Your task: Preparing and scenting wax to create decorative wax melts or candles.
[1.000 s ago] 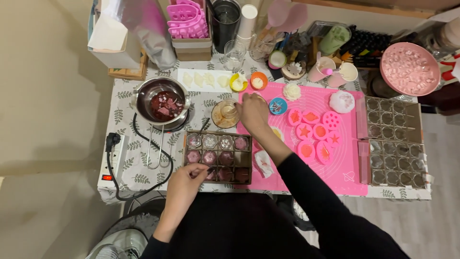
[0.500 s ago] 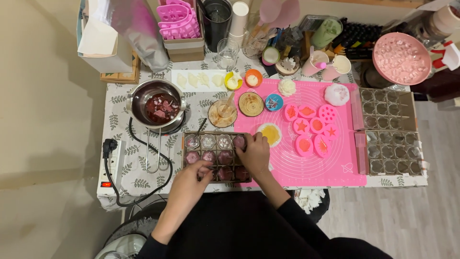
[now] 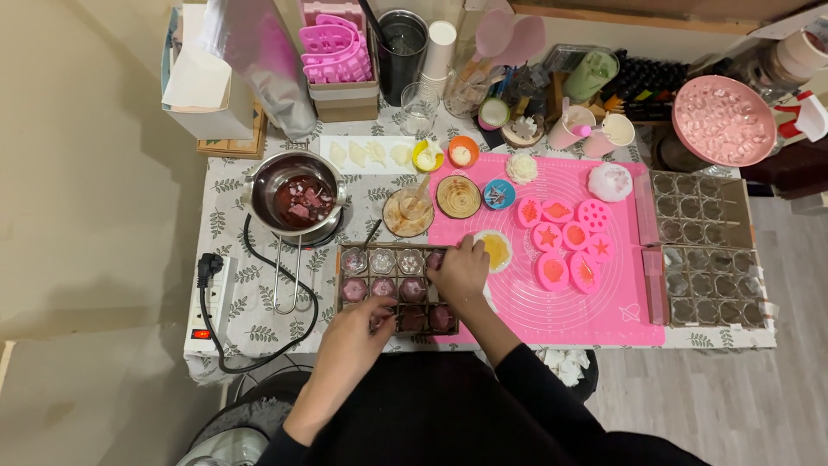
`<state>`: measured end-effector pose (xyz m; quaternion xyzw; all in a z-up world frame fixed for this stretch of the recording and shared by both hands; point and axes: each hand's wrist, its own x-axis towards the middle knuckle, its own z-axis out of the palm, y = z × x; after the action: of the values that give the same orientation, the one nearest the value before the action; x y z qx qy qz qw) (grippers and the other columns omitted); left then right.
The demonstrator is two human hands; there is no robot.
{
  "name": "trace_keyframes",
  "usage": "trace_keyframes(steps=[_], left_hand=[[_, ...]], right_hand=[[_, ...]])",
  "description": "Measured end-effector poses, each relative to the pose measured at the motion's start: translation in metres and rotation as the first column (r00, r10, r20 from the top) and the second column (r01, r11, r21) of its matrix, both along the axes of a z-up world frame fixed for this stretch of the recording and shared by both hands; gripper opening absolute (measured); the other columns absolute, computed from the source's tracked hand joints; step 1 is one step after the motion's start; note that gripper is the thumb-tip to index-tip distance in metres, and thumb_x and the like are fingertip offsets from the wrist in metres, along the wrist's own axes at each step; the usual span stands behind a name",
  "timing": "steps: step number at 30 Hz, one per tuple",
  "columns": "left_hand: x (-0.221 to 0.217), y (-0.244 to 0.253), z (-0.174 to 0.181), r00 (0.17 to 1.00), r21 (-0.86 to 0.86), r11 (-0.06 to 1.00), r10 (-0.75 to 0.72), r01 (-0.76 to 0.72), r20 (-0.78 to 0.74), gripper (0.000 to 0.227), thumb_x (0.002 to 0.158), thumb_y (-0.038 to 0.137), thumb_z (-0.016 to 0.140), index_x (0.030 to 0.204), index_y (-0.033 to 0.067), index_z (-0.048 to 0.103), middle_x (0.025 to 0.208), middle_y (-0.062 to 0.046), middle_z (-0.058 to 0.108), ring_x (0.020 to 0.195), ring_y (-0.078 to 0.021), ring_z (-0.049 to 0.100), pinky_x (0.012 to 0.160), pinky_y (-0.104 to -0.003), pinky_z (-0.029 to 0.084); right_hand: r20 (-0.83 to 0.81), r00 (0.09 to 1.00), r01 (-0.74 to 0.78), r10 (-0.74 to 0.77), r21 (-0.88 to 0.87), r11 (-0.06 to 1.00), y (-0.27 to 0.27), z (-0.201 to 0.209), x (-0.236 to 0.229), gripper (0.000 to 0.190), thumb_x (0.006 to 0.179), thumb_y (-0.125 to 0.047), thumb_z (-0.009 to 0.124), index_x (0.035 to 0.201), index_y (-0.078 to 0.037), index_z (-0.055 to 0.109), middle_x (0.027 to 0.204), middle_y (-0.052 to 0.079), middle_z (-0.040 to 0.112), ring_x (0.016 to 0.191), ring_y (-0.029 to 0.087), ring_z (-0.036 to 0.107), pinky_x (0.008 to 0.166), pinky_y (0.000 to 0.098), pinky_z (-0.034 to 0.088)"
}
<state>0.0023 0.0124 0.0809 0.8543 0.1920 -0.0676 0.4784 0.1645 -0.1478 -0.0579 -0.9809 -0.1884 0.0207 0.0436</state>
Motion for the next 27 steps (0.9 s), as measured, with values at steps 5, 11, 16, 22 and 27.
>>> trace_keyframes(steps=[5, 11, 16, 22, 27], left_hand=[[0.002, -0.007, 0.002, 1.0, -0.013, 1.0, 0.002, -0.001, 0.005, 0.029, 0.085, 0.017, 0.072, 0.113, 0.0085, 0.073, 0.095, -0.012, 0.079, 0.085, -0.0305, 0.076, 0.076, -0.038, 0.058], [0.004, -0.009, 0.004, 0.999, -0.025, 0.999, 0.026, -0.025, 0.038, 0.03, 0.084, 0.017, 0.072, 0.113, 0.0088, 0.073, 0.094, -0.012, 0.079, 0.082, -0.0289, 0.076, 0.073, -0.037, 0.058], [0.006, -0.01, 0.003, 0.999, -0.001, 1.0, 0.025, -0.025, 0.037, 0.029, 0.084, 0.016, 0.073, 0.113, 0.0086, 0.073, 0.094, -0.011, 0.079, 0.081, -0.0285, 0.076, 0.073, -0.037, 0.058], [0.008, -0.012, 0.002, 1.0, 0.0, 1.0, -0.006, 0.006, 0.012, 0.029, 0.085, 0.017, 0.073, 0.113, 0.0086, 0.073, 0.095, -0.01, 0.079, 0.079, -0.0276, 0.076, 0.073, -0.037, 0.058], [0.01, -0.012, -0.004, 0.996, -0.016, 0.998, 0.057, -0.056, 0.068, 0.046, 0.083, 0.014, 0.075, 0.128, 0.0093, 0.064, 0.106, -0.011, 0.076, 0.089, -0.0272, 0.075, 0.078, -0.037, 0.059]], right_hand=[[-0.063, 0.998, -0.017, 0.012, -0.088, 0.996, 0.014, 0.023, 0.0, 0.044, 0.065, -0.039, 0.079, 0.084, 0.0, 0.075, 0.115, 0.019, 0.054, 0.108, 0.038, 0.049, 0.086, 0.051, 0.041], [0.083, 0.996, -0.033, 0.028, 0.053, 0.998, 0.001, -0.003, -0.012, 0.042, 0.07, -0.035, 0.075, 0.084, 0.004, 0.071, 0.11, 0.017, 0.053, 0.104, 0.035, 0.049, 0.083, 0.0486, 0.041], [0.141, 0.99, -0.027, 0.009, 0.128, 0.991, 0.0, 0.001, -0.015, 0.046, 0.064, -0.037, 0.076, 0.083, 0.004, 0.072, 0.108, 0.016, 0.054, 0.101, 0.035, 0.049, 0.08, 0.0498, 0.041], [0.083, 0.995, 0.037, -0.055, 0.199, 0.979, -0.004, 0.006, -0.013, 0.039, 0.068, -0.035, 0.078, 0.082, 0.001, 0.074, 0.108, 0.017, 0.055, 0.105, 0.037, 0.049, 0.086, 0.0495, 0.042], [0.187, 0.982, -0.111, 0.03, 0.44, 0.891, -0.006, 0.05, -0.017, 0.043, 0.061, -0.028, 0.083, 0.087, 0.006, 0.073, 0.116, 0.02, 0.058, 0.111, 0.038, 0.052, 0.093, 0.0485, 0.045]])
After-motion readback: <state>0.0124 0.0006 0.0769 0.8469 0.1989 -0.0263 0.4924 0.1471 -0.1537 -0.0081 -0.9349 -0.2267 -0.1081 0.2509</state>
